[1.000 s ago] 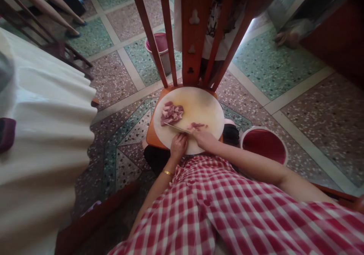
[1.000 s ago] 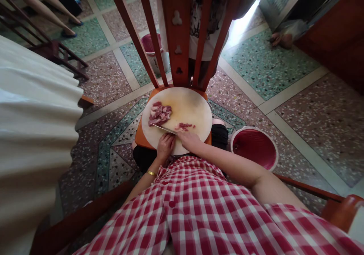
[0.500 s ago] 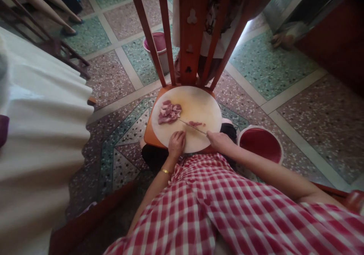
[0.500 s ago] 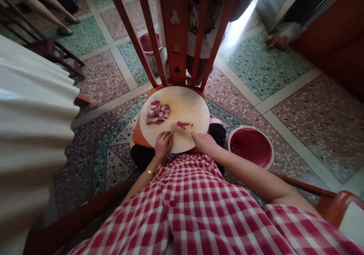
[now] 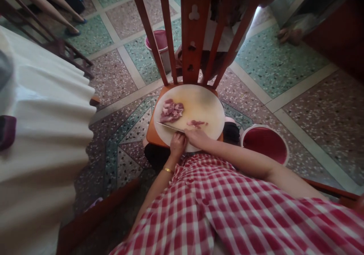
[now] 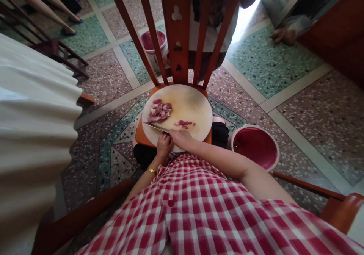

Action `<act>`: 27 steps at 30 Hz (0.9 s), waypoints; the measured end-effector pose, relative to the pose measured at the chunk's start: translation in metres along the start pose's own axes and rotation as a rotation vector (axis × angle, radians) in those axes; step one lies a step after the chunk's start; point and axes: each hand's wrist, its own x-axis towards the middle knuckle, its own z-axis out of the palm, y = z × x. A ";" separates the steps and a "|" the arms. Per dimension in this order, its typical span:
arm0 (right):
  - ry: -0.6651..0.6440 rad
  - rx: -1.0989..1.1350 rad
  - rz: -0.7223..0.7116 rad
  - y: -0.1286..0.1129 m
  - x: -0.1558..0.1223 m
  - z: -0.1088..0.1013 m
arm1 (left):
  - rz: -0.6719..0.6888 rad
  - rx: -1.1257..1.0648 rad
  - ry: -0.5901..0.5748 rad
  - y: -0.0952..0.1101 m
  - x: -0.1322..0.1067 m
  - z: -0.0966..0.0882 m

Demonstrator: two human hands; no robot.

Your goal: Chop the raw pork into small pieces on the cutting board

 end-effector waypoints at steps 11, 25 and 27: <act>-0.105 -0.061 0.352 0.058 -0.062 -0.002 | 0.053 -0.130 -0.153 -0.016 0.001 -0.023; -0.076 -0.032 0.189 0.021 -0.044 -0.002 | -0.250 0.144 -0.002 0.002 0.001 -0.017; -0.081 -0.045 0.162 0.018 -0.044 0.001 | -0.132 0.069 0.013 -0.002 -0.003 -0.017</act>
